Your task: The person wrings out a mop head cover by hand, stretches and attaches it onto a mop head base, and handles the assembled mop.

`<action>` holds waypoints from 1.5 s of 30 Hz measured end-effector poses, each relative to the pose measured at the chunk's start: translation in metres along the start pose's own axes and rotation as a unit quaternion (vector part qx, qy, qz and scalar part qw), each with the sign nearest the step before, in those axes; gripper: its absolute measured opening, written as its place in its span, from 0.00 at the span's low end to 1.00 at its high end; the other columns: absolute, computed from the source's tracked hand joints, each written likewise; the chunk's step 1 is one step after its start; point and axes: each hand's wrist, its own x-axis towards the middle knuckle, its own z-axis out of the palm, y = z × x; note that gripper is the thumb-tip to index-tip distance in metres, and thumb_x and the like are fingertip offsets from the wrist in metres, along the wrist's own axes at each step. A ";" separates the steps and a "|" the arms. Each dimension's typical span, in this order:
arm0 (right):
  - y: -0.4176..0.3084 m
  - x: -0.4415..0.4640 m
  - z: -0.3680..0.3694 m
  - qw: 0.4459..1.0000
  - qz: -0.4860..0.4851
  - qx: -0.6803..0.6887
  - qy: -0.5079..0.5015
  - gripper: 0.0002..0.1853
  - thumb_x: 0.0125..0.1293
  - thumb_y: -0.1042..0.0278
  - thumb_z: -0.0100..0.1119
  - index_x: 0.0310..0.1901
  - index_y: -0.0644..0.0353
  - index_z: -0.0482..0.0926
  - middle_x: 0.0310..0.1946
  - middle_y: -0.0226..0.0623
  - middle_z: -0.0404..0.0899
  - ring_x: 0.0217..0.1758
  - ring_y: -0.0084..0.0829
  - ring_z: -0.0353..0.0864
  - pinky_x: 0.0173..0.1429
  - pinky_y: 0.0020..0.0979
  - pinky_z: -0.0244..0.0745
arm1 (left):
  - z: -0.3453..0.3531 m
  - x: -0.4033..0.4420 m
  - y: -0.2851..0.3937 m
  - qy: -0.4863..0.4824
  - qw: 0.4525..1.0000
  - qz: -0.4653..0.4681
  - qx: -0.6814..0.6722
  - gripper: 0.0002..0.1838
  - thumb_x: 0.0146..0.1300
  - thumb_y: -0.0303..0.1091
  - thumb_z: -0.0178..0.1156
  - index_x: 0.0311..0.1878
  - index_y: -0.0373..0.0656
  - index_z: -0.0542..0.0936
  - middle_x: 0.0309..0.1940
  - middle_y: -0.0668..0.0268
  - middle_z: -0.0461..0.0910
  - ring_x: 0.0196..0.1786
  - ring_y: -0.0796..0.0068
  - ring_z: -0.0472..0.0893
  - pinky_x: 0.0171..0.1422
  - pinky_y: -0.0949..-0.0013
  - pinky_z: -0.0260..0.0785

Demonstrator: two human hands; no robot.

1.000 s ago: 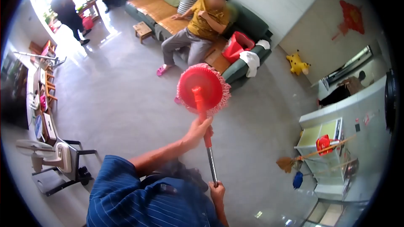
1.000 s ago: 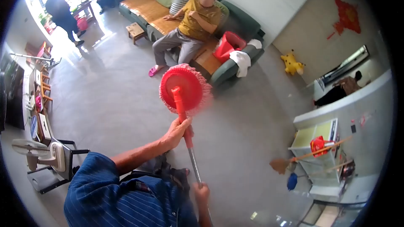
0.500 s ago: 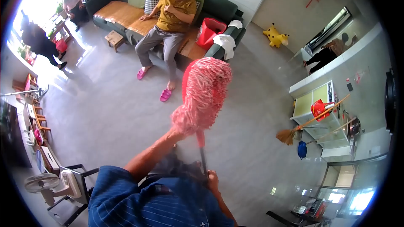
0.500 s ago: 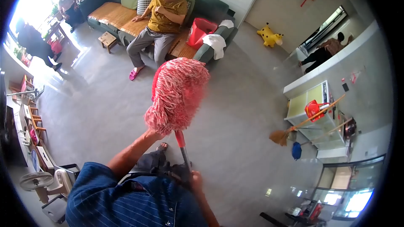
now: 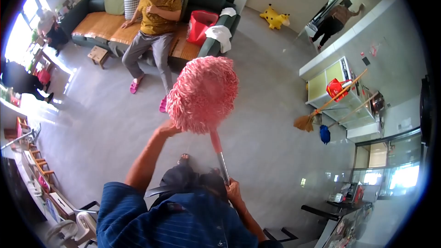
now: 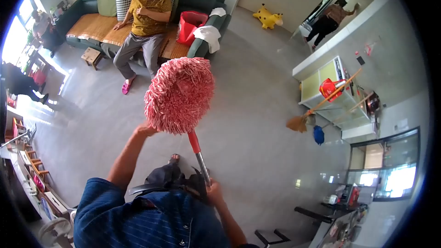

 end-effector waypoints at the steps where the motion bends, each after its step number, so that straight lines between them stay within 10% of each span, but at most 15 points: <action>1: 0.004 -0.002 0.002 0.999 -0.008 -0.016 0.031 0.15 0.66 0.61 0.62 0.41 0.68 0.81 0.23 0.46 0.79 0.27 0.26 0.75 0.33 0.37 0.72 | -0.009 0.000 0.000 0.059 0.994 -0.036 -0.083 0.21 0.70 0.42 0.61 0.62 0.44 0.78 0.56 0.62 0.80 0.59 0.70 0.76 0.64 0.62 0.68; 3: -0.004 -0.013 0.004 0.991 0.061 -0.093 0.071 0.16 0.66 0.58 0.60 0.36 0.66 0.80 0.23 0.52 0.79 0.28 0.43 0.80 0.34 0.42 0.74 | -0.039 0.005 0.040 0.193 0.944 -0.076 -0.257 0.15 0.74 0.34 0.56 0.58 0.37 0.79 0.46 0.62 0.83 0.49 0.74 0.79 0.55 0.70 0.71; 4: -0.007 -0.017 0.005 0.983 0.095 -0.130 0.090 0.16 0.66 0.56 0.59 0.34 0.65 0.80 0.23 0.54 0.79 0.29 0.51 0.83 0.35 0.45 0.74 | -0.055 0.017 0.054 0.299 0.929 -0.160 -0.152 0.13 0.73 0.31 0.57 0.56 0.36 0.80 0.41 0.64 0.84 0.46 0.74 0.80 0.53 0.67 0.73; 7: 0.001 -0.033 0.009 0.974 0.086 -0.178 0.109 0.18 0.65 0.54 0.61 0.30 0.64 0.80 0.21 0.54 0.78 0.27 0.56 0.81 0.34 0.47 0.74 | -0.062 0.029 0.135 0.462 0.876 0.030 0.133 0.15 0.62 0.26 0.63 0.53 0.37 0.81 0.47 0.57 0.82 0.52 0.58 0.81 0.59 0.62 0.72; 11: -0.032 -0.052 0.014 0.980 0.042 -0.170 0.097 0.21 0.67 0.56 0.64 0.28 0.69 0.77 0.17 0.51 0.73 0.20 0.47 0.73 0.28 0.43 0.68 | -0.029 0.059 0.156 0.139 0.892 0.310 0.297 0.25 0.58 0.32 0.68 0.61 0.44 0.78 0.62 0.59 0.76 0.70 0.55 0.71 0.77 0.44 0.56; 14: -0.022 -0.064 0.024 0.973 0.063 -0.195 0.110 0.21 0.67 0.56 0.66 0.28 0.69 0.76 0.17 0.51 0.72 0.19 0.43 0.72 0.28 0.42 0.68 | -0.027 0.075 0.148 0.049 0.881 0.273 0.384 0.29 0.60 0.41 0.68 0.65 0.46 0.76 0.68 0.58 0.71 0.76 0.56 0.64 0.80 0.43 0.48; 21: -0.041 -0.095 0.028 0.965 0.190 -0.159 0.082 0.20 0.66 0.51 0.64 0.35 0.65 0.82 0.29 0.56 0.82 0.36 0.56 0.84 0.40 0.46 0.76 | -0.076 0.094 0.149 0.035 0.941 0.123 0.314 0.30 0.71 0.48 0.57 0.73 0.46 0.69 0.73 0.54 0.66 0.77 0.56 0.62 0.80 0.45 0.48; 24: -0.037 -0.098 0.023 0.967 0.188 -0.150 0.081 0.19 0.66 0.52 0.63 0.36 0.65 0.82 0.31 0.56 0.83 0.37 0.55 0.84 0.41 0.46 0.76 | -0.082 0.104 0.117 0.092 0.996 -0.013 -0.018 0.30 0.77 0.51 0.49 0.73 0.42 0.67 0.72 0.51 0.67 0.75 0.58 0.66 0.77 0.56 0.57; 28: -0.035 -0.095 0.016 0.968 0.194 -0.145 0.073 0.19 0.65 0.54 0.64 0.37 0.66 0.81 0.32 0.57 0.83 0.37 0.55 0.84 0.42 0.46 0.76 | -0.086 0.099 0.102 0.082 0.982 -0.102 -0.135 0.30 0.78 0.51 0.48 0.73 0.39 0.68 0.70 0.48 0.70 0.71 0.54 0.70 0.74 0.61 0.61; 33: -0.041 -0.084 -0.002 0.971 0.182 -0.140 0.061 0.18 0.66 0.55 0.63 0.36 0.66 0.80 0.31 0.57 0.82 0.37 0.58 0.83 0.40 0.47 0.75 | -0.037 0.087 0.188 0.247 0.910 0.077 0.324 0.33 0.64 0.42 0.64 0.71 0.40 0.70 0.72 0.50 0.67 0.76 0.47 0.62 0.79 0.46 0.51; 41: -0.004 -0.073 -0.019 0.983 0.083 -0.119 0.116 0.17 0.67 0.61 0.68 0.29 0.68 0.78 0.16 0.45 0.72 0.19 0.31 0.66 0.27 0.40 0.65 | 0.060 0.074 0.219 -0.035 0.902 0.286 0.322 0.39 0.57 0.45 0.71 0.71 0.46 0.71 0.74 0.54 0.63 0.80 0.53 0.57 0.81 0.38 0.45; 45: -0.004 -0.075 -0.037 0.973 0.125 -0.172 0.088 0.16 0.62 0.55 0.66 0.32 0.63 0.79 0.26 0.54 0.81 0.32 0.58 0.82 0.36 0.49 0.74 | 0.045 0.091 0.225 -0.002 0.923 0.257 0.287 0.35 0.60 0.45 0.68 0.69 0.45 0.72 0.71 0.55 0.67 0.79 0.58 0.59 0.81 0.39 0.43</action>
